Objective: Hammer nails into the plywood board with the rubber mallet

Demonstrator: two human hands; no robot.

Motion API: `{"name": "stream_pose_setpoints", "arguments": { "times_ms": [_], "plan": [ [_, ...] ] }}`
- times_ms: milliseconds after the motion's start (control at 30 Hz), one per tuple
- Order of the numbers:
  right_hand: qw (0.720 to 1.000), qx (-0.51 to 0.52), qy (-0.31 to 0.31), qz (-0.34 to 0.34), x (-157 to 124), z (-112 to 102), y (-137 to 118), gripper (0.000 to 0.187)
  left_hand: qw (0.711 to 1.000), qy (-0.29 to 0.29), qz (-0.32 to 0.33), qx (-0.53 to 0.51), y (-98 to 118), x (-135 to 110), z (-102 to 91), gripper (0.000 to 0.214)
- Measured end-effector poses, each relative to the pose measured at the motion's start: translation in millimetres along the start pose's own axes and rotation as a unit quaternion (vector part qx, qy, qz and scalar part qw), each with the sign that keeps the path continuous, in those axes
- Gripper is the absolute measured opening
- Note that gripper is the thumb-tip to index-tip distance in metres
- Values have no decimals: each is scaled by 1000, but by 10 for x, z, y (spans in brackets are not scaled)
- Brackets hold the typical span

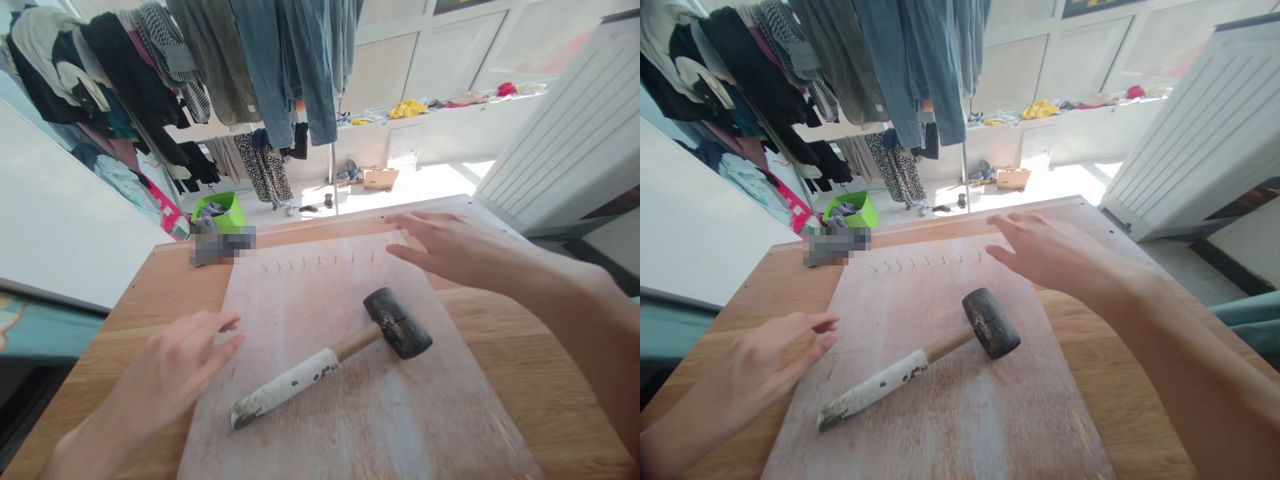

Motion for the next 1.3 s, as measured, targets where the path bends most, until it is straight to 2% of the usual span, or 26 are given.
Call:
{"name": "stream_pose_setpoints", "arguments": {
  "times_ms": [100,200,267,333,433,533,667,767,967,1300],
  "plan": [
    [998,57,13,-23,397,-283,-251,57,999,-9,-19,-47,122,574,-211,51],
    [992,114,51,-33,568,-449,-445,59,996,51,-21,-74,165,1032,-452,47],
    [989,139,32,-38,581,-405,-493,60,989,83,-38,-118,134,1214,-528,47],
    [989,145,-19,-33,560,-262,-464,62,983,75,-52,-161,105,1320,-496,48],
    [989,127,-74,-14,542,-37,-325,65,988,12,-62,-139,94,1391,-319,47],
    [989,123,-84,-13,578,95,-221,59,993,-41,-57,-95,61,1397,-116,47],
    [987,106,-109,-53,623,209,-246,44,993,-93,-19,-63,-29,1363,121,43],
    [984,75,-147,-69,614,292,-308,41,993,-117,-11,-34,-76,1347,240,39],
    [978,20,-200,-53,604,352,-394,37,992,-123,15,2,10,1366,305,31],
    [975,24,-205,-75,638,487,-488,15,991,-111,51,-50,89,1384,366,24]
  ]
}}
Point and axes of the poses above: each hand's wrist, its own x-axis towards the middle knuckle, its own z-axis out of the palm, y = z × x, the point moved 5 cm from there along x, towards the middle knuckle, and after that the axes turned 1 degree about -x, right-handed, at the moved point
